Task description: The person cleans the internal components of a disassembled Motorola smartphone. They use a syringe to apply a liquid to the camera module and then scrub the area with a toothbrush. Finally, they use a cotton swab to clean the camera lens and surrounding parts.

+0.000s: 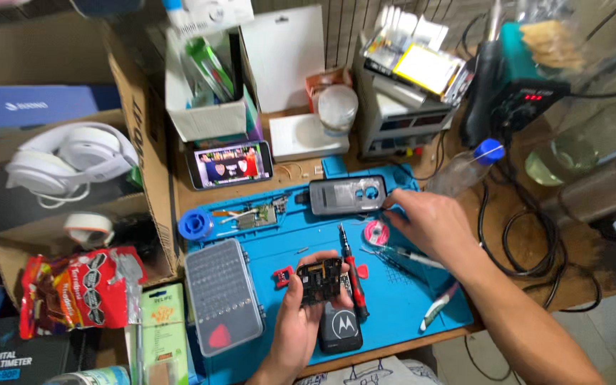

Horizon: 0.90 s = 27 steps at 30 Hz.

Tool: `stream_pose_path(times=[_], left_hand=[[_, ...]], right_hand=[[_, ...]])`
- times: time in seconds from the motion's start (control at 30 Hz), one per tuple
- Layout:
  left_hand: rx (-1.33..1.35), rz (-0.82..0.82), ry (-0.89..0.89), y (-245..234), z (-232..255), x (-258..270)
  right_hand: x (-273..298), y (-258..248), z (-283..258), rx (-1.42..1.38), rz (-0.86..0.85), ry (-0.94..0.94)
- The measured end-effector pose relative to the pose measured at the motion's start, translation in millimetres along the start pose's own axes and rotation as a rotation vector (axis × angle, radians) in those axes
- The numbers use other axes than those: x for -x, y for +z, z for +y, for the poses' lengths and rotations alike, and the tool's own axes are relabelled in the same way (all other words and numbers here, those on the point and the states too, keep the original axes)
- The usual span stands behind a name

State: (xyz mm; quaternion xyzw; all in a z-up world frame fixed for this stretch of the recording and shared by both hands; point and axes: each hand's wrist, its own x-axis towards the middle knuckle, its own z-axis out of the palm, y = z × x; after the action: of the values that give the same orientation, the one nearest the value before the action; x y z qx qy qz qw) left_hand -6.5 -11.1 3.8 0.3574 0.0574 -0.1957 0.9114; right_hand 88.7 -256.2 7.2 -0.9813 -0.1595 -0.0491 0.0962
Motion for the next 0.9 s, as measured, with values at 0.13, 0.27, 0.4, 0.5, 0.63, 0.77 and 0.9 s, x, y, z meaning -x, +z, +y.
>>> stream_pose_path(times=[0.13, 0.27, 0.4, 0.5, 0.63, 0.77, 0.9], left_hand=[[-0.007, 0.021, 0.033, -1, 3, -2], [0.011, 0.076, 0.093, -1, 5, -1], [-0.118, 0.088, 0.201, -1, 3, -1], [-0.345, 0.088, 0.369, -3, 4, 2], [-0.569, 0.123, 0.449, 17, 17, 10], [-1.187, 0.173, 0.756, 35, 39, 9], [-1.753, 0.246, 0.89, 35, 50, -5]], right_hand=[[-2, 0, 0, -0.012, 0.0, -0.035], [-1, -3, -3, 0.044, 0.014, -0.051], [1, -7, -5, 0.06, 0.132, -0.084], [2, -10, -8, -0.015, 0.231, -0.152], [3, -9, -5, -0.125, 0.233, -0.199], [6, -12, -12, -0.309, 0.185, -0.321], [11, -20, -26, -0.352, 0.228, -0.495]])
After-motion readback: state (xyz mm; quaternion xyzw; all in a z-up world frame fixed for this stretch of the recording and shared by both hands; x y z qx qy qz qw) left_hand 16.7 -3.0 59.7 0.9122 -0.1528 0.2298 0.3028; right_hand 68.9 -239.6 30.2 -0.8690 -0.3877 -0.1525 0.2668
